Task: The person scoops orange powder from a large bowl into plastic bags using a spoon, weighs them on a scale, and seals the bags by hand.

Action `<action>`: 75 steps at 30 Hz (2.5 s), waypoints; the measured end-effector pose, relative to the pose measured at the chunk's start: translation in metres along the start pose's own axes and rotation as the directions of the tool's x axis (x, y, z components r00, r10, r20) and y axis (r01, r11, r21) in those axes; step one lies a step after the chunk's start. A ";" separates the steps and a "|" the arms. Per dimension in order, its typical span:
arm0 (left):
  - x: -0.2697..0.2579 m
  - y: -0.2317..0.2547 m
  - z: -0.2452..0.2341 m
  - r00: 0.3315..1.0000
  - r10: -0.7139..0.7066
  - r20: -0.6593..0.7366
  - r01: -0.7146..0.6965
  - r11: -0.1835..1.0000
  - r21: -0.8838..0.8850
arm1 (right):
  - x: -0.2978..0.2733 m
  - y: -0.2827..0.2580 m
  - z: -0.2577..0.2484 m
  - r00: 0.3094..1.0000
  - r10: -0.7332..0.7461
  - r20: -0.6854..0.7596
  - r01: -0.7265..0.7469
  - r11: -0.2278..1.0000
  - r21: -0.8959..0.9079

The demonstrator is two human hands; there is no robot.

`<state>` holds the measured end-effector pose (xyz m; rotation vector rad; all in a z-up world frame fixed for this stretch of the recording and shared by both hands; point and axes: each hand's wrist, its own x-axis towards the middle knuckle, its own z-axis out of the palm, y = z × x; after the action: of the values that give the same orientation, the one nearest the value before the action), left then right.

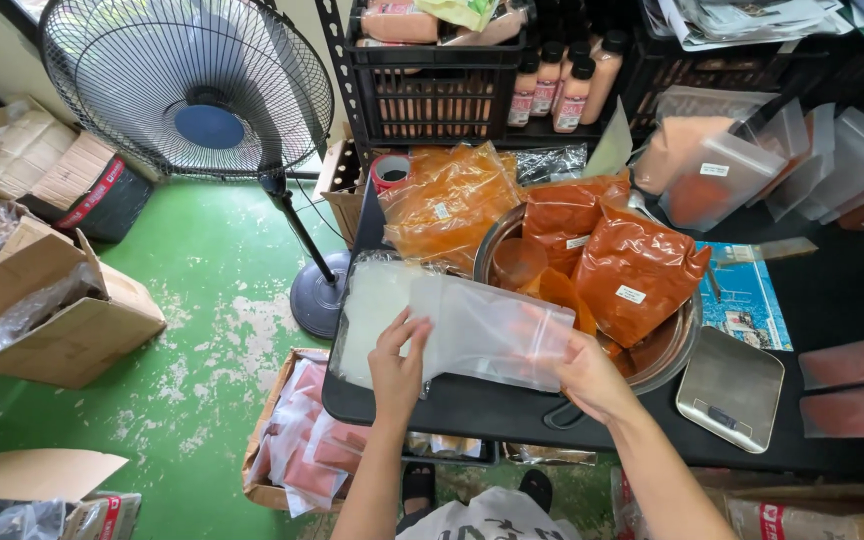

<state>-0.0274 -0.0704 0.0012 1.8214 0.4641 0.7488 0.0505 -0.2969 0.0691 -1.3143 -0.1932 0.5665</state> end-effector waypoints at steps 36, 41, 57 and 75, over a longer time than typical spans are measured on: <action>-0.009 -0.042 -0.048 0.949 0.228 0.217 -0.274 0.937 0.217 | 0.141 0.043 0.054 0.969 0.074 -0.235 -0.246 0.312 -0.918; -0.004 -0.026 -0.027 0.959 0.111 0.262 -0.170 0.962 0.214 | 0.072 -0.013 0.046 0.984 -0.173 -0.032 0.021 0.292 -0.956; -0.005 -0.006 0.039 0.947 0.134 0.291 -0.127 0.991 -0.046 | -0.025 -0.082 0.041 0.906 -0.395 0.154 0.303 0.350 -0.886; 0.006 0.034 0.019 0.936 0.054 0.348 -0.078 0.996 0.053 | -0.012 0.036 -0.032 0.958 -0.120 -0.260 -0.239 0.162 -0.957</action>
<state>-0.0108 -0.0922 0.0298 1.9887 0.1978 0.4447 0.0443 -0.3251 0.0284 -2.7623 -0.2993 0.2361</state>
